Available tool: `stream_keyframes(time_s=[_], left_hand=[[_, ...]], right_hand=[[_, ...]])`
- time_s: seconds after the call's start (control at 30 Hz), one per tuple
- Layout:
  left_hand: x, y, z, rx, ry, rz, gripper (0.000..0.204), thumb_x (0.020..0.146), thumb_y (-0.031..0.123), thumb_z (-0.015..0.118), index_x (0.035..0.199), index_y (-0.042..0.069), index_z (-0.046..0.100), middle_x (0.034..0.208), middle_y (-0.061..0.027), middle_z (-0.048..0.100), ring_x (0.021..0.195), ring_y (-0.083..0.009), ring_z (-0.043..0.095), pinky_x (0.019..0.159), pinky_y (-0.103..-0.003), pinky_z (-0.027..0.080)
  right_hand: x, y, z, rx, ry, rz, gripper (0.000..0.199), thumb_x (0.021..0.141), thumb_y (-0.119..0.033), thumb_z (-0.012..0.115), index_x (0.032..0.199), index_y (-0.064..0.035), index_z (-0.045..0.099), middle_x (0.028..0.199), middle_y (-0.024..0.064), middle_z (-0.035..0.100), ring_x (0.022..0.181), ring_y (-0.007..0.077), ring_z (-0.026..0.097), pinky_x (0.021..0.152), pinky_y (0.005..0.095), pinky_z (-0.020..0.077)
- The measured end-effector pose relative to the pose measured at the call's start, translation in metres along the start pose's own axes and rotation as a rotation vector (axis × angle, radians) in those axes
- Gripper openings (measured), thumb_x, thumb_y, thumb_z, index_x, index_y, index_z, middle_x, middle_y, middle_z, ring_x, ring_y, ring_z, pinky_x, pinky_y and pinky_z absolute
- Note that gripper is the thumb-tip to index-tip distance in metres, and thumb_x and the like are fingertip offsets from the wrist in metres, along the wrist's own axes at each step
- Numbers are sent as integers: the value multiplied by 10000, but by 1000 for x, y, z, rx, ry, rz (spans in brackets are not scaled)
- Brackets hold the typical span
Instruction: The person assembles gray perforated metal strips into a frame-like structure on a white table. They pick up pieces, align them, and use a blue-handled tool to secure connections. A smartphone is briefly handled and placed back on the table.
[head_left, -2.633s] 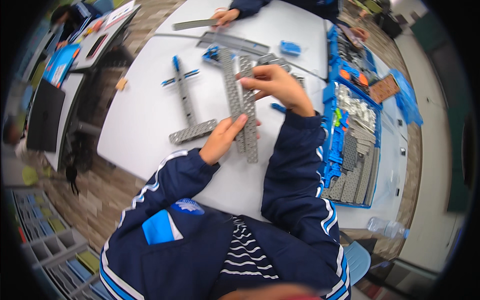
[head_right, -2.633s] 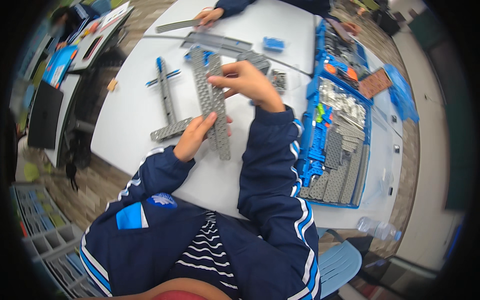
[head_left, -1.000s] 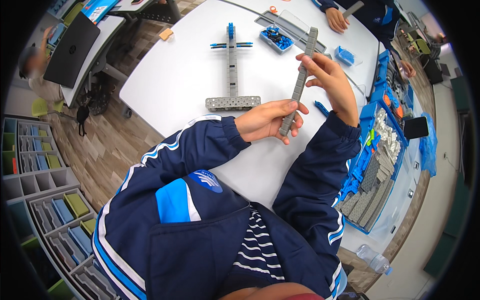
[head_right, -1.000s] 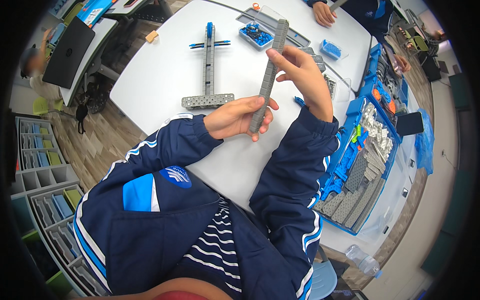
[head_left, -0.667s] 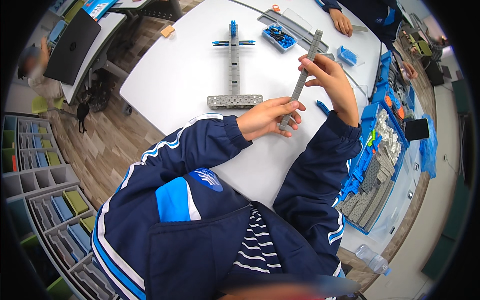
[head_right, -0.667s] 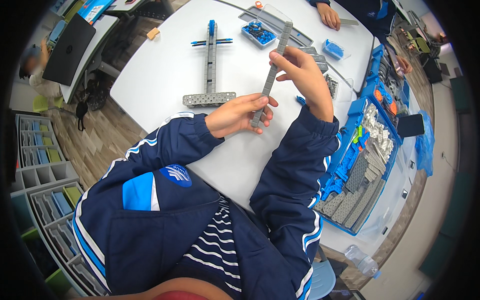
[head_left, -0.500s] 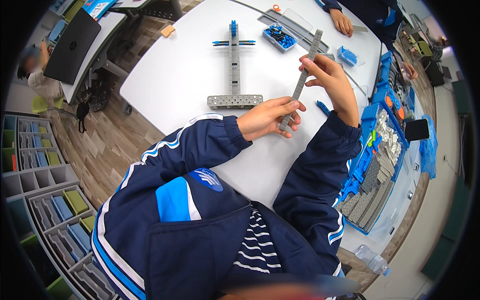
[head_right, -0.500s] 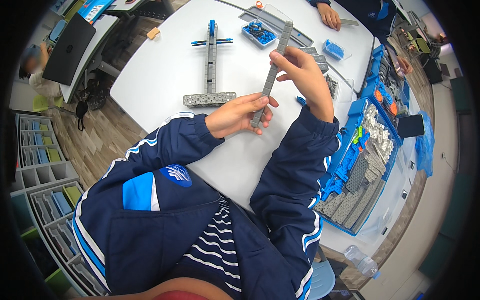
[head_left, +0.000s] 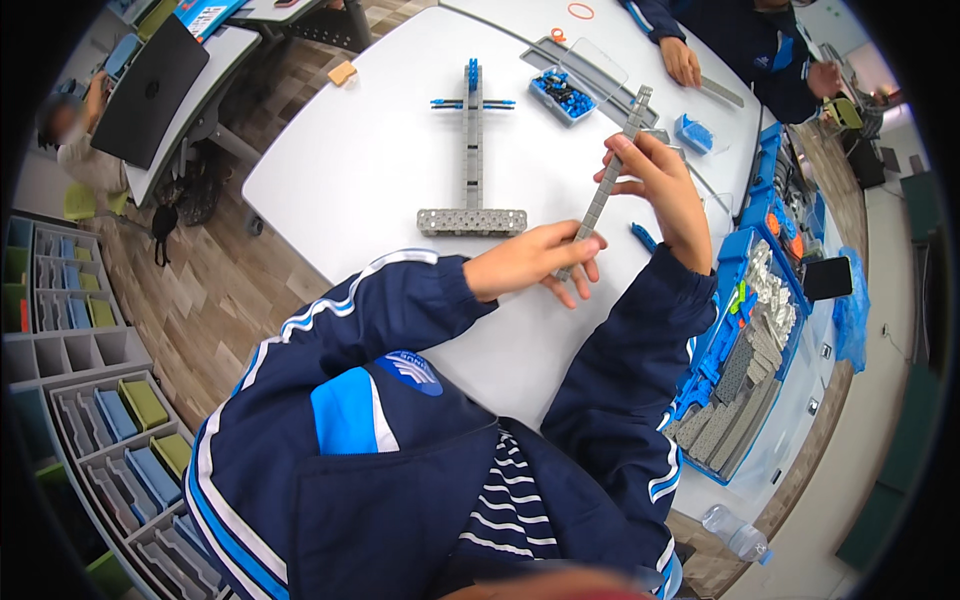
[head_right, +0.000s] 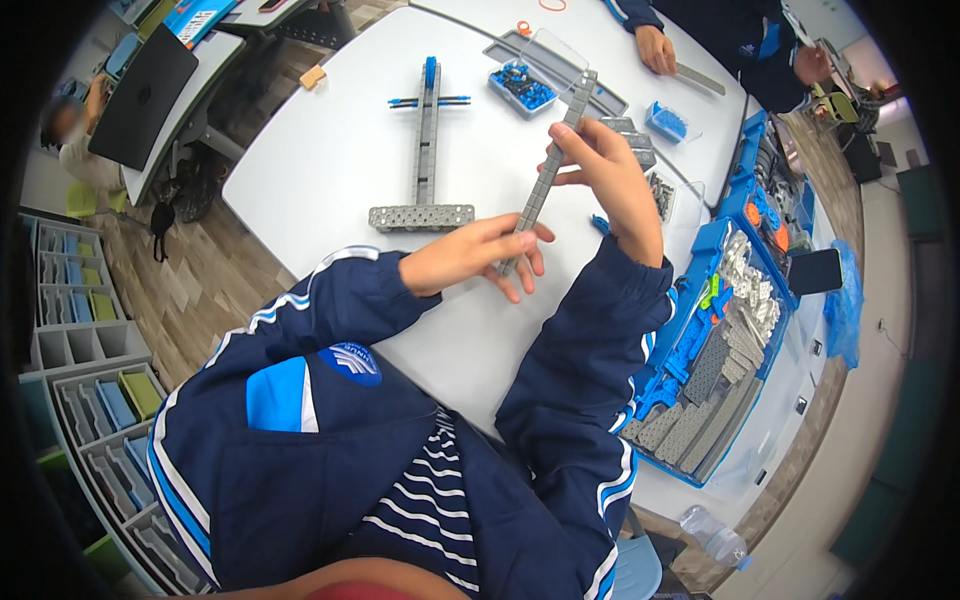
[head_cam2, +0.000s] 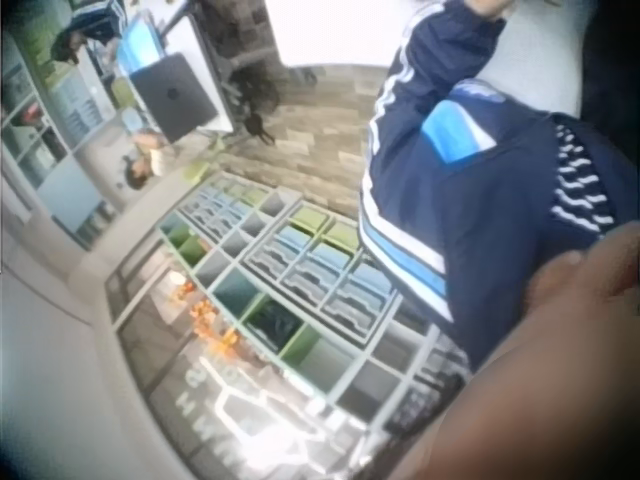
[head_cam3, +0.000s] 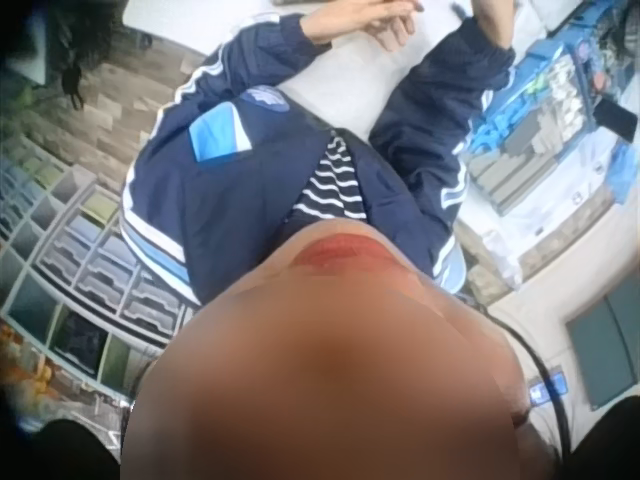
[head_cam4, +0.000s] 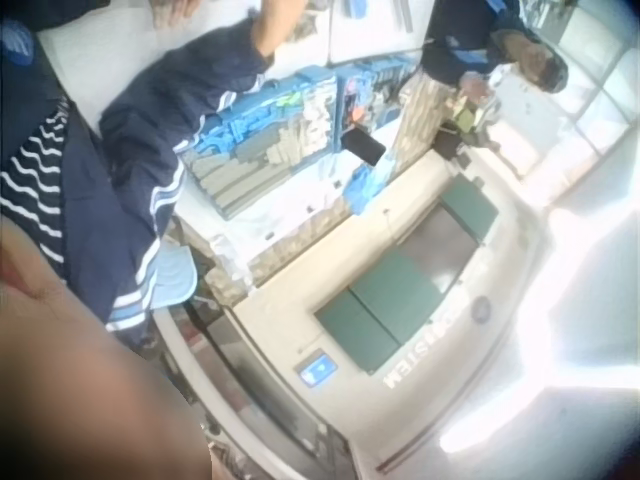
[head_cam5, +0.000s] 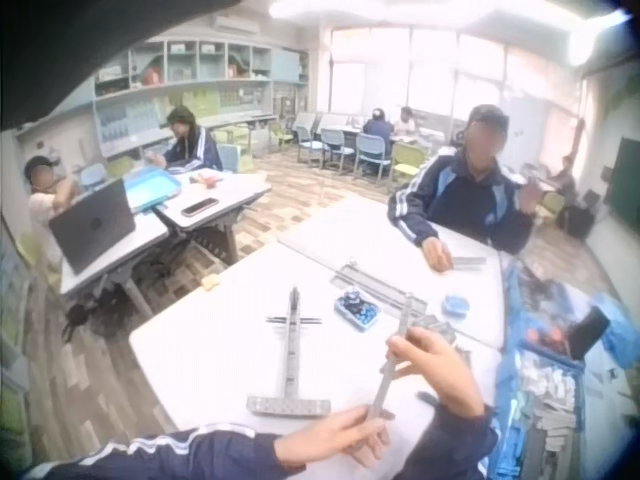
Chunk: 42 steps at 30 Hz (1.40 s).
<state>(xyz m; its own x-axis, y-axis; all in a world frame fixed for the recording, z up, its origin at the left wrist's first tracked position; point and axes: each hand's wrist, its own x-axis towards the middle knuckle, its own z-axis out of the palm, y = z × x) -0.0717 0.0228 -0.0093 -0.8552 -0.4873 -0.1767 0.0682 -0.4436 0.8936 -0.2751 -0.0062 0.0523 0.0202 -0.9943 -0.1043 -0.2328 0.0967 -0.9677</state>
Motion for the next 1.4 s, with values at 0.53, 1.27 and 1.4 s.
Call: stream_keyframes(time_s=[0.53,1.27,1.4], left_hand=[[-23,57,-122,986,997,413,245,911,199,691,983,5,558,826,-90,643,638,-148,600,591,-282,480],[-13,26,-139,569,756,129,193,893,121,680,850,28,517,669,-48,591,560,-105,599,511,-261,479],[-13,33,-133,351,754,250,180,887,131,698,930,32,554,897,-71,647,721,-103,638,584,-275,531]], right_hand=[[46,87,27,522,-158,62,360,1014,-330,539,1180,-15,594,977,36,635,856,161,673,747,277,549],[70,80,54,648,-214,14,397,1028,-343,477,1188,10,562,957,85,647,823,152,653,754,278,552],[68,80,53,671,-210,28,394,1029,-336,475,1192,12,560,950,83,646,806,146,651,749,277,552]])
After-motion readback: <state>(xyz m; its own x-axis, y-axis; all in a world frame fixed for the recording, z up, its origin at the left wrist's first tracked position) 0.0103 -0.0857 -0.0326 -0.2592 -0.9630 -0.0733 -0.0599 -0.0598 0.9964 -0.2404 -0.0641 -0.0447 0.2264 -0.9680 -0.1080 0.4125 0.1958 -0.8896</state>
